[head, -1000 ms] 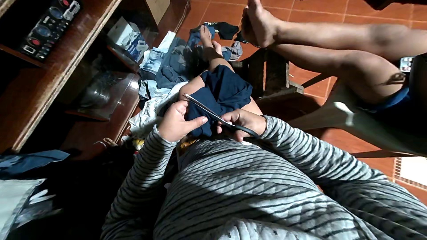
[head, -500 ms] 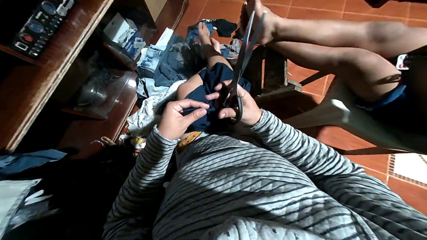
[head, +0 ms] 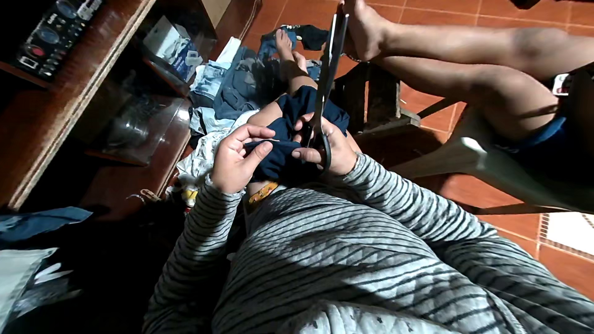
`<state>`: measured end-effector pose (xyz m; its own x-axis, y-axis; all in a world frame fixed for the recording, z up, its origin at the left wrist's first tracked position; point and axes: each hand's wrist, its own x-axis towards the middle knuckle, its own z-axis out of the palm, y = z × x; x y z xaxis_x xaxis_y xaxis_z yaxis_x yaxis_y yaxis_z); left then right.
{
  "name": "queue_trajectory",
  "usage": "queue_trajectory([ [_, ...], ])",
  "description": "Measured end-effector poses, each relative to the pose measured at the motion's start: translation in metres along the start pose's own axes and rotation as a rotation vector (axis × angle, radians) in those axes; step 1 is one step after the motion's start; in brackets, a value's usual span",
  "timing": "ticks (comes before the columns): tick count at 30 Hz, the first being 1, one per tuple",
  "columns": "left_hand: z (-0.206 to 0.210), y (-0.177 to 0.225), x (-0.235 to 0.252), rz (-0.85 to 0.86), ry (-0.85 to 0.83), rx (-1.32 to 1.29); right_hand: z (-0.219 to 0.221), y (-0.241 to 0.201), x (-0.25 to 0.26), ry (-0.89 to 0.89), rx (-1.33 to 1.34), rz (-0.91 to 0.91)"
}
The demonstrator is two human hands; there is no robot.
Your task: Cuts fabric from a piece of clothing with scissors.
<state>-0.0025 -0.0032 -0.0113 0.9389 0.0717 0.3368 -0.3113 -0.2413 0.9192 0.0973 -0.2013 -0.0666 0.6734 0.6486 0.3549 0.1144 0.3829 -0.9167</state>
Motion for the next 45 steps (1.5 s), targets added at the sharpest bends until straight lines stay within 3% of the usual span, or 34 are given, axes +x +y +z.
queue_trajectory([
  [6,-0.010,-0.006,-0.004,-0.446,-0.239,0.091,-0.003,-0.001,-0.003,0.090,0.080,-0.067],
  [11,-0.012,-0.024,-0.009,-0.165,-0.074,-0.175,-0.002,0.000,-0.009,0.096,0.078,0.009],
  [16,-0.005,-0.016,0.000,-0.155,0.004,-0.236,0.003,0.004,-0.013,0.029,0.018,0.034],
  [26,-0.013,-0.002,0.014,-0.164,0.043,-0.256,-0.038,0.025,-0.053,-0.421,0.009,0.256],
  [30,-0.014,0.003,0.018,-0.231,0.071,-0.298,-0.058,0.020,-0.067,-0.385,-0.266,0.328],
  [35,-0.008,0.013,0.024,-0.263,0.071,-0.305,-0.063,0.012,-0.067,-0.303,-0.658,0.267],
  [45,-0.007,0.025,0.025,-0.251,0.035,-0.292,-0.046,0.026,-0.044,-0.247,-0.611,0.072],
])
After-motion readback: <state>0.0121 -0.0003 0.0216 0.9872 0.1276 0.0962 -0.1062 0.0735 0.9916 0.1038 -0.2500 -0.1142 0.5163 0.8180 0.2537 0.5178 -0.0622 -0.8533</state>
